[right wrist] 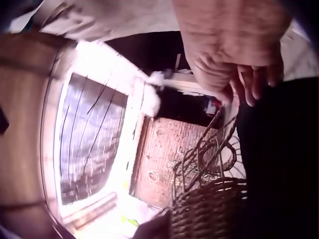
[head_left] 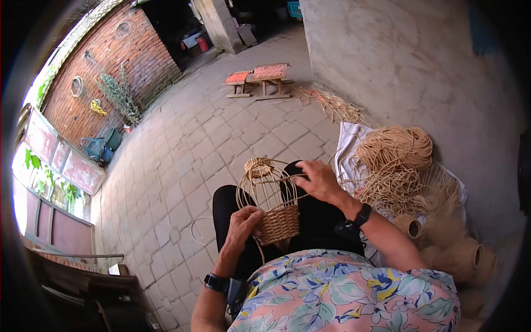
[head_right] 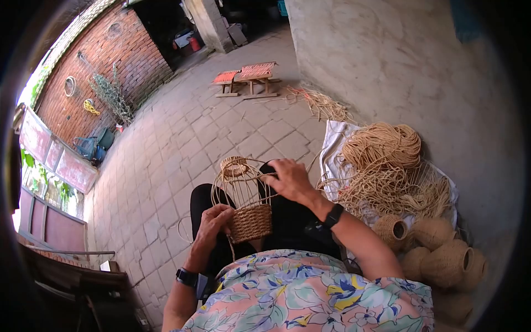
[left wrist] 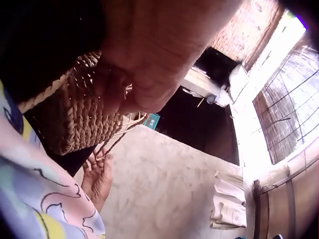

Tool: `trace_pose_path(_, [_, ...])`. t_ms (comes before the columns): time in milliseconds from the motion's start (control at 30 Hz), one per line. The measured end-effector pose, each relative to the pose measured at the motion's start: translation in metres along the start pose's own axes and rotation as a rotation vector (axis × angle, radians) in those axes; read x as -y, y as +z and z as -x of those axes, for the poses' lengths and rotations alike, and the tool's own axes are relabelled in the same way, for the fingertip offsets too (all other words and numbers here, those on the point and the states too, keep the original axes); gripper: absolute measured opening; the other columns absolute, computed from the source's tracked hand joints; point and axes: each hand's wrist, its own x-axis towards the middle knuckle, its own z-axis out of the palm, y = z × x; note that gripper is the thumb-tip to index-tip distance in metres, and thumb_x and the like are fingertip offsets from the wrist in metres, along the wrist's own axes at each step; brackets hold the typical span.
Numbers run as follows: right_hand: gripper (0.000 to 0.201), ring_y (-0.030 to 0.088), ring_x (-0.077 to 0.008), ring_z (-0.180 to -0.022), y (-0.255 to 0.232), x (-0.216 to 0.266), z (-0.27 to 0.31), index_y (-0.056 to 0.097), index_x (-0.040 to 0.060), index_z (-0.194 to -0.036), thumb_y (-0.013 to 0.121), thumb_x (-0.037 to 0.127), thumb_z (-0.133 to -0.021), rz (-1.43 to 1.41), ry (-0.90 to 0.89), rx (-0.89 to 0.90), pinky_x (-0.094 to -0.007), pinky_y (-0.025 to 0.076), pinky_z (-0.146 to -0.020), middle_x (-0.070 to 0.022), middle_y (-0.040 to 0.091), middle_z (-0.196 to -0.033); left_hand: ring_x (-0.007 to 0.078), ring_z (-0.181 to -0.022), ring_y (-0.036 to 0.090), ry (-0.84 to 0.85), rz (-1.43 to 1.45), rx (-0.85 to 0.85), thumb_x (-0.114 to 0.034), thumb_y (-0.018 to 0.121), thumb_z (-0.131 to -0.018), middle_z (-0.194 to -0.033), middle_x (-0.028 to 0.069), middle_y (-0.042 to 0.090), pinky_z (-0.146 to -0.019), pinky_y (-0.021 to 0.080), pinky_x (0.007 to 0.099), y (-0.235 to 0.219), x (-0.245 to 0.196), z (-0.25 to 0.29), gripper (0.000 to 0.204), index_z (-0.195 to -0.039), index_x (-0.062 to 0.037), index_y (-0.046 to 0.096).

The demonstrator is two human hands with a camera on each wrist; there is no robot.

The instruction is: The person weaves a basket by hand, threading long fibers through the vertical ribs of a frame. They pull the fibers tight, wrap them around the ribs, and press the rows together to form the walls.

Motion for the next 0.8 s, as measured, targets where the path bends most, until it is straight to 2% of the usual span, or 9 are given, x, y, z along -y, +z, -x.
trace_pose_path(100, [0.027, 0.059, -0.0254, -0.084, 0.003, 0.014, -0.005, 0.059, 0.0093, -0.079, 0.062, 0.036, -0.084, 0.183, -0.127, 0.144, -0.0355, 0.045, -0.069, -0.0096, 0.059, -0.08, 0.0062, -0.052, 0.052, -0.019, -0.113, -0.009, -0.024, 0.06, -0.09, -0.069, -0.0002, 0.059, -0.049, 0.045, 0.0211, -0.002, -0.006, -0.007, 0.024, -0.09, -0.001, 0.064])
trace_pose_path(167, [0.028, 0.057, -0.027, -0.077, 0.002, 0.007, 0.002, 0.055, 0.0085, -0.07, 0.06, 0.031, -0.086, -0.079, -0.297, 0.119, -0.0384, 0.044, -0.066, -0.0086, 0.054, -0.074, 0.0062, -0.054, 0.053, -0.043, -0.189, -0.026, -0.025, 0.06, -0.09, -0.069, -0.0003, 0.059, -0.05, 0.045, 0.0213, -0.005, -0.005, -0.011, 0.024, -0.09, -0.001, 0.064])
trace_pose_path(233, [0.024, 0.054, -0.0288, -0.069, -0.005, -0.043, 0.022, 0.053, 0.0083, -0.067, 0.063, 0.023, -0.083, -0.146, -0.24, 0.095, -0.0414, 0.043, -0.06, -0.0099, 0.05, -0.069, 0.0065, -0.055, 0.053, -0.046, -0.202, -0.008, -0.025, 0.06, -0.09, -0.067, -0.0011, 0.057, -0.05, 0.044, 0.0216, -0.007, -0.002, -0.014, 0.024, -0.086, -0.0017, 0.064])
trace_pose_path(300, [0.031, 0.055, -0.0325, -0.058, -0.015, -0.125, 0.055, 0.054, 0.0044, -0.061, 0.056, 0.026, -0.083, 0.07, 0.173, 0.109, -0.0433, 0.043, -0.055, -0.0151, 0.05, -0.057, 0.007, -0.055, 0.052, -0.049, -0.111, -0.011, -0.027, 0.06, -0.09, -0.068, -0.0013, 0.057, -0.05, 0.043, 0.0212, -0.006, 0.004, -0.011, 0.026, -0.084, -0.002, 0.064])
trace_pose_path(367, [0.024, 0.061, -0.0359, -0.07, -0.051, -0.116, 0.056, 0.065, 0.0047, -0.074, 0.054, 0.026, -0.08, 0.05, 0.539, 0.368, -0.046, 0.047, -0.065, -0.0186, 0.06, -0.069, 0.0074, -0.055, 0.051, -0.054, -0.029, 0.002, -0.029, 0.061, -0.089, -0.07, -0.0015, 0.057, -0.05, 0.042, 0.0208, -0.005, 0.005, -0.01, 0.028, -0.083, -0.0023, 0.063])
trace_pose_path(500, [0.038, 0.057, -0.0332, -0.096, -0.031, -0.057, 0.013, 0.057, 0.0047, -0.11, 0.064, 0.032, -0.084, 0.114, -0.002, -0.062, -0.0424, 0.046, -0.082, -0.0169, 0.061, -0.102, 0.0071, -0.052, 0.051, -0.018, -0.087, 0.004, -0.031, 0.059, -0.091, -0.064, -0.0019, 0.054, -0.048, 0.041, 0.022, -0.006, 0.009, -0.02, 0.03, -0.078, -0.0035, 0.062])
trace_pose_path(567, [0.042, 0.056, -0.033, -0.098, -0.014, -0.019, -0.01, 0.056, 0.0048, -0.11, 0.062, 0.037, -0.085, 0.161, -0.046, 0.008, -0.0405, 0.044, -0.083, -0.0159, 0.06, -0.104, 0.0069, -0.052, 0.051, -0.063, -0.134, 0.007, -0.032, 0.058, -0.091, -0.065, -0.0018, 0.054, -0.048, 0.041, 0.0223, -0.009, 0.01, -0.02, 0.031, -0.078, -0.0038, 0.061])
trace_pose_path(700, [0.031, 0.055, -0.0287, -0.09, 0.02, 0.004, -0.021, 0.059, 0.0054, -0.097, 0.06, 0.035, -0.087, 0.241, -0.145, 0.109, -0.0348, 0.041, -0.079, -0.0117, 0.058, -0.092, 0.0062, -0.055, 0.051, -0.069, -0.171, 0.006, -0.031, 0.059, -0.092, -0.064, -0.0023, 0.053, -0.048, 0.041, 0.0219, -0.01, 0.006, -0.019, 0.03, -0.076, -0.0051, 0.059])
trace_pose_path(800, [0.016, 0.052, -0.0261, -0.077, 0.004, -0.026, 0.002, 0.056, 0.0065, -0.075, 0.057, 0.019, -0.084, -0.084, -0.578, 0.068, -0.0369, 0.043, -0.067, -0.0072, 0.05, -0.076, 0.0058, -0.055, 0.05, -0.049, -0.082, 0.009, -0.029, 0.059, -0.093, -0.064, -0.0028, 0.051, -0.049, 0.04, 0.0207, -0.014, 0.01, -0.014, 0.03, -0.075, -0.0057, 0.058])
